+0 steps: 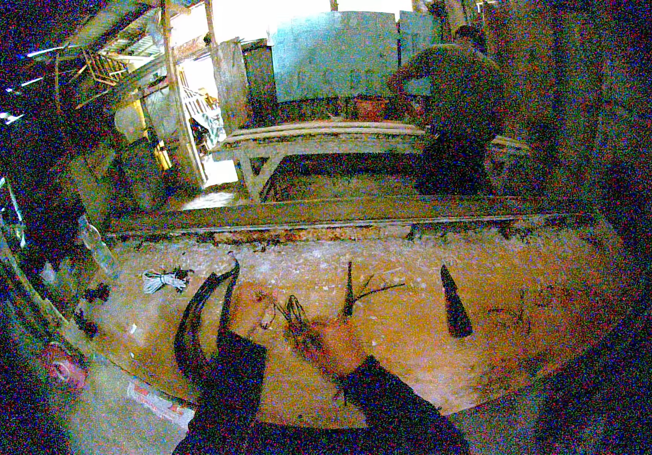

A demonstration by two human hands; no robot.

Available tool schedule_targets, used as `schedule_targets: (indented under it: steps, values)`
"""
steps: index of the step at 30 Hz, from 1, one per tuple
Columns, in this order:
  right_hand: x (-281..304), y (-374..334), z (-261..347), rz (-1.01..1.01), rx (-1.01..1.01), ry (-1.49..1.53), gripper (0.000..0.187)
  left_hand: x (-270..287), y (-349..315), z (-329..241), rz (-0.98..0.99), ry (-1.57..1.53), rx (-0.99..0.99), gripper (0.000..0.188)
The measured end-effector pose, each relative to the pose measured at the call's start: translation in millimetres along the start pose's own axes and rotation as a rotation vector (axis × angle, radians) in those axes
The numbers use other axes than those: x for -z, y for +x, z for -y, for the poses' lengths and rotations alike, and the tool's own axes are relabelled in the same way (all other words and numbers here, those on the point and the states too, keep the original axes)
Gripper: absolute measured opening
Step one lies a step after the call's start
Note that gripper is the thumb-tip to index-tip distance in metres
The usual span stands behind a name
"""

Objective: The person repeatedly splits thin black rubber strips into finer strands by hand on a wooden workbench. The hands pull apart the strips and separate them into multiple smaller pieces, accumulating a pile of split rubber on the table.

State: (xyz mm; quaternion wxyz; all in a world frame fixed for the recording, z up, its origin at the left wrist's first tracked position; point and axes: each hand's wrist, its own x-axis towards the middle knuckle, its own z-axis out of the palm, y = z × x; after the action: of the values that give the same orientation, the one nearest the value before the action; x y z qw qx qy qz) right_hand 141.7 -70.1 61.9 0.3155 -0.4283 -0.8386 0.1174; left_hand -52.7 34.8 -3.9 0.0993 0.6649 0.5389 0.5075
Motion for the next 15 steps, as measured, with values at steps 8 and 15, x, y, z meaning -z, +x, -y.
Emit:
schedule_targets:
  steps: [8, 15]
  values:
    - [14, 1, -35, -0.187, -0.374, -0.144, 0.023, 23, 4, 22, 0.226, 0.131, 0.167, 0.023]
    - [20, -5, -48, -0.023, -0.617, -0.189, 0.030, 27, 2, -3, 0.320, 0.115, 0.254, 0.026]
